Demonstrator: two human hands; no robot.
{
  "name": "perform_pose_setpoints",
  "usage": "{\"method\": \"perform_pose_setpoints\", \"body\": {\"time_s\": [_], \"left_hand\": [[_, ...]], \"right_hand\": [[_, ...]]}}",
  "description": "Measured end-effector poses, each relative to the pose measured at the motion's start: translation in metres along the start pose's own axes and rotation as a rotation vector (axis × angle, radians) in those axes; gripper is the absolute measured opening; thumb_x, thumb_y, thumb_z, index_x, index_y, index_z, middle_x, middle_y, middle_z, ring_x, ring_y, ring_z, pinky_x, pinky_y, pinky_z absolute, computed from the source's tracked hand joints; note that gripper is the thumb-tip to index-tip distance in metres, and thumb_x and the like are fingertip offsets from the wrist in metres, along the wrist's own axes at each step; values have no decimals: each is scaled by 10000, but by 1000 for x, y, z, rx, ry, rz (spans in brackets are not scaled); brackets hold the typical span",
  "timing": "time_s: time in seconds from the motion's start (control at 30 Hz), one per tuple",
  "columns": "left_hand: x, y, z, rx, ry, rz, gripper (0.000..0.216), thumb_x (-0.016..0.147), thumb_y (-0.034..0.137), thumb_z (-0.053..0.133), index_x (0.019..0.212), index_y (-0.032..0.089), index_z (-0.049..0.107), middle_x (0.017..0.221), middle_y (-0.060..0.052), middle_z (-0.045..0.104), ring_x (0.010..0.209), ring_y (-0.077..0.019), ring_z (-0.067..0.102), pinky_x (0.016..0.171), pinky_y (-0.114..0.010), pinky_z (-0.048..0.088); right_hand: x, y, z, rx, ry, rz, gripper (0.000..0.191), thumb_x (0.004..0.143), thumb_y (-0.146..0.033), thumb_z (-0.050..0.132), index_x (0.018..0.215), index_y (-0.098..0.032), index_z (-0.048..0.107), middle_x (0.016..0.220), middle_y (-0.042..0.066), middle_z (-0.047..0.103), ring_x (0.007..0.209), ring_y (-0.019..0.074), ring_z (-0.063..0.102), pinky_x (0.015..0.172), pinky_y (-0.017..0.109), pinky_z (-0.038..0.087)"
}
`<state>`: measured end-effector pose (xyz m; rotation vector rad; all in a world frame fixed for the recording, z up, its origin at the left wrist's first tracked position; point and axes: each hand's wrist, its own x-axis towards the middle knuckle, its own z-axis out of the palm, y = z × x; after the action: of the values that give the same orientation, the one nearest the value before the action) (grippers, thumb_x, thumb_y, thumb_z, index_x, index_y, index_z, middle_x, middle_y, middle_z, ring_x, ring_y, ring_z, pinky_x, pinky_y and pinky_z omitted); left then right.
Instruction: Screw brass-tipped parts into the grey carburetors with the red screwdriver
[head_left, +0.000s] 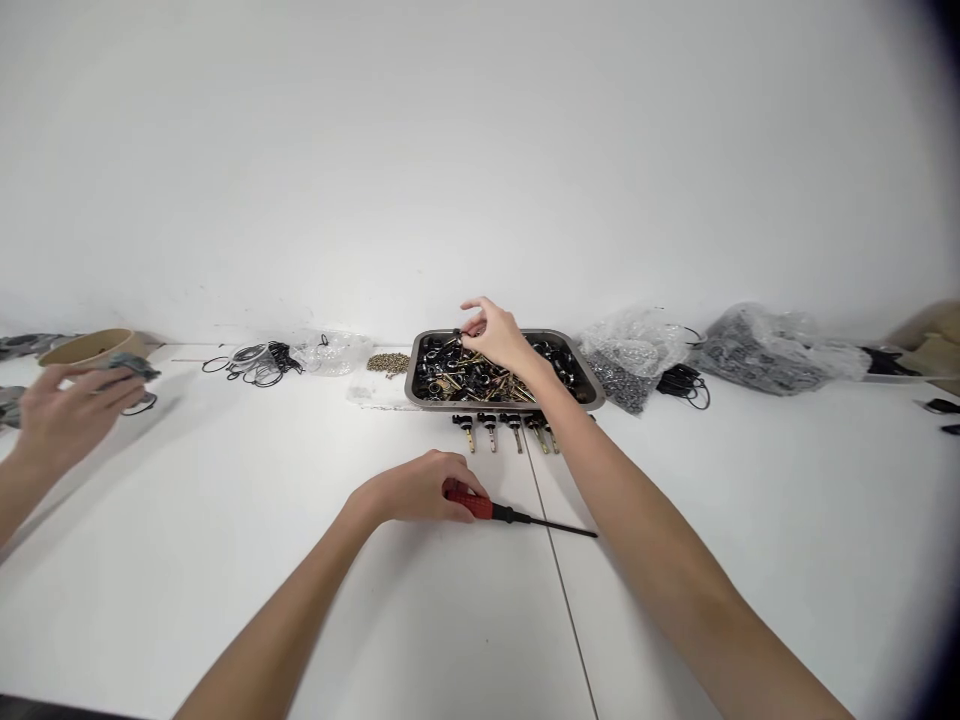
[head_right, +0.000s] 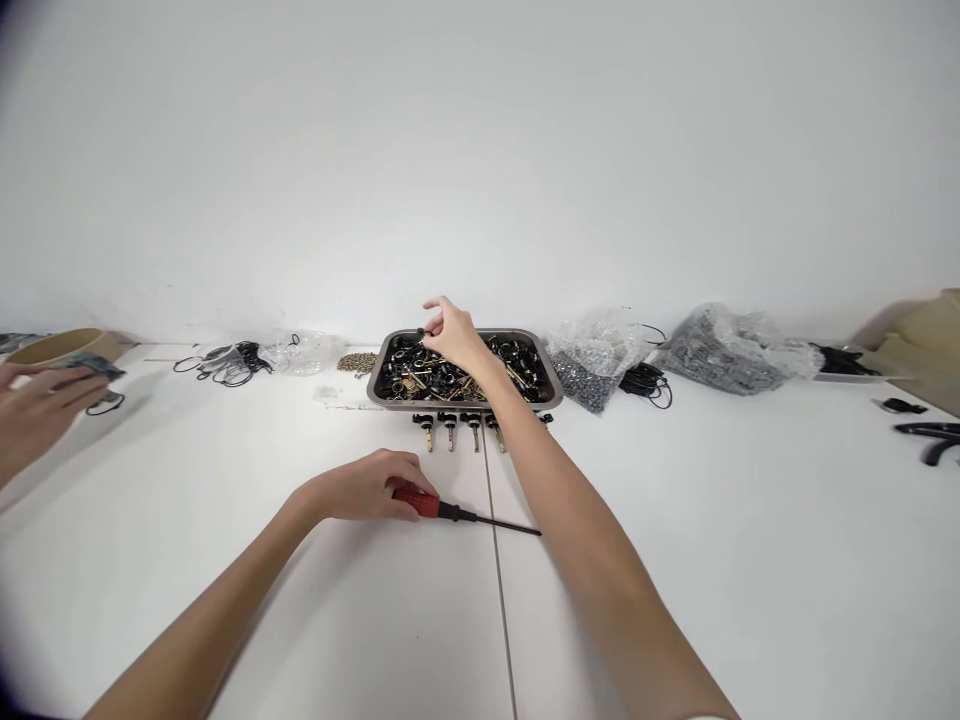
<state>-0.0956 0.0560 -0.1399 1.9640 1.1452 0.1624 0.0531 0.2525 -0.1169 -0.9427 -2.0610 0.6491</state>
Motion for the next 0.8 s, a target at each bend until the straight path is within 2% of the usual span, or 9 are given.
{"method": "perform_pose_setpoints", "body": {"time_s": [0.27,0.4,0.57,0.67,0.8], "left_hand": [[0,-3,1,10,12,3,292,781,309,637,1062,301,714,1022,-41,603,810,-148,552,701,-268,458],[-1,-1,4,31,69,-6,354,758,321,663,1109,286,694,1030,-48,617,812,-161,563,684,-273,466],[-5,1,3,97,186,15,303,787,382,633,1060,272,706,973,-54,626,789,-170,565,662,-290,462],[-7,-1,-5,33,344,39,265,806,392,623,1016,252,707,946,-55,637,766,-161,569,682,-298,480],[-6,-6,-16,-55,818,113,175,860,309,553,982,212,633,952,-48,627,750,-131,567,680,-281,478]], "right_hand": [[-4,-51,-44,81,121,-160,329,747,-128,658,1069,-155,597,901,47,667,849,159,636,801,306,521],[-12,-63,-49,123,93,-213,220,739,-140,662,958,-138,650,897,51,674,826,153,634,797,322,532],[-21,-73,-48,147,73,-237,194,725,-145,656,919,-143,663,888,46,685,798,145,626,784,317,534],[-26,-81,-46,139,36,-220,180,730,-141,638,908,-153,660,908,42,685,803,141,615,786,313,524],[-35,-95,-37,116,-114,-199,172,736,-119,610,898,-148,664,908,48,685,803,138,602,760,295,508]]}}
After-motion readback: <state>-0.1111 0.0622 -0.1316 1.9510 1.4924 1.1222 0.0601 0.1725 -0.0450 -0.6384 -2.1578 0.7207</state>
